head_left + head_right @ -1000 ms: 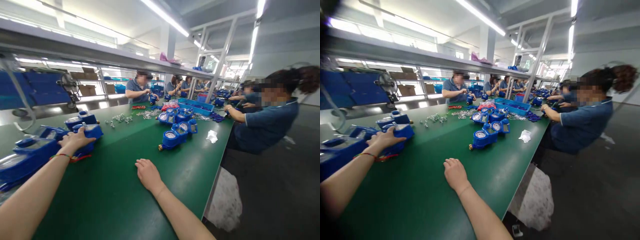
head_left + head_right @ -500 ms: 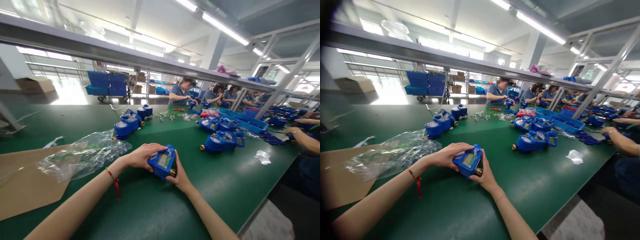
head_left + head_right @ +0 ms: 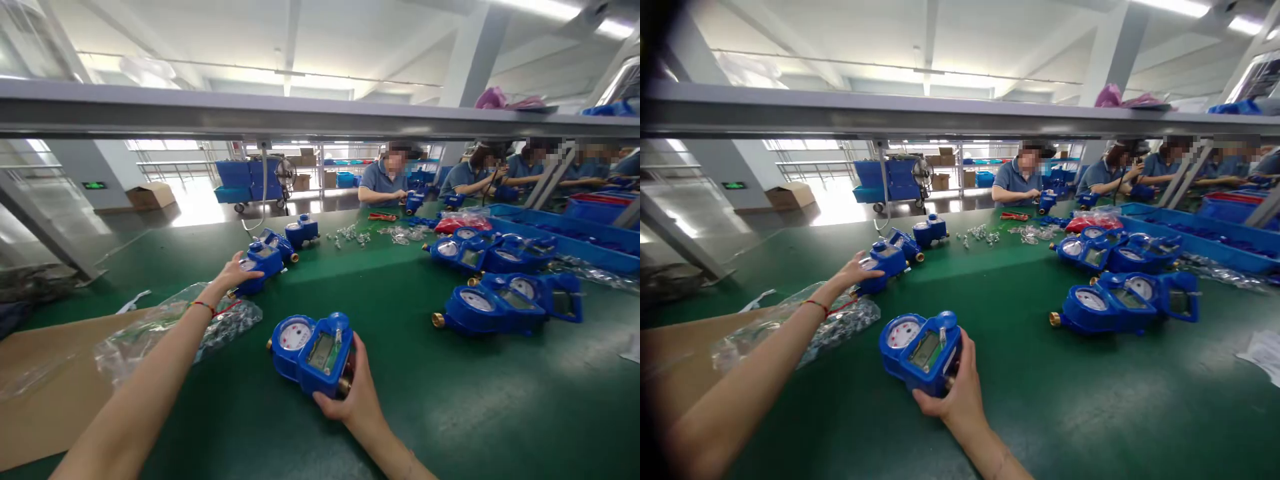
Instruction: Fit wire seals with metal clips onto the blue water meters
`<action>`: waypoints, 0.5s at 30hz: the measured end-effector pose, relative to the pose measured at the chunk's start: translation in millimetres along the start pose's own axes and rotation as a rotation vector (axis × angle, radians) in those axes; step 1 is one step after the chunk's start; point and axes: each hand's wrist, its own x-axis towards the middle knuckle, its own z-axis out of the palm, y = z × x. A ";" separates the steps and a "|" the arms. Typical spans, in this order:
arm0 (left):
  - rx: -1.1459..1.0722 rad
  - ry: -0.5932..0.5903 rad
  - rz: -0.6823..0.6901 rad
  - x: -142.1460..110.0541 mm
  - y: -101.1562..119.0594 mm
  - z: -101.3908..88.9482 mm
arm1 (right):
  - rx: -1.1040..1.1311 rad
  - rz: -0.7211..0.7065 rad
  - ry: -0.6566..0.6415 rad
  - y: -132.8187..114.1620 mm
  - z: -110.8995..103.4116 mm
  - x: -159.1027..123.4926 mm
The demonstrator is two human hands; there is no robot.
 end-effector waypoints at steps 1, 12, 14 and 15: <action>0.002 -0.004 -0.024 0.1 3.9 6.5 | -0.014 -0.008 0.009 -1.7 0.3 0.4; -0.155 0.154 -0.078 -103.6 61.3 -25.8 | -0.019 -0.045 0.111 -11.3 -25.9 4.3; -0.234 0.162 -0.112 -143.4 53.3 -54.6 | -0.011 -0.005 0.151 -11.3 -38.4 5.3; -0.270 0.169 -0.137 -166.3 45.4 -69.6 | -0.017 0.012 0.181 -11.4 -44.2 6.5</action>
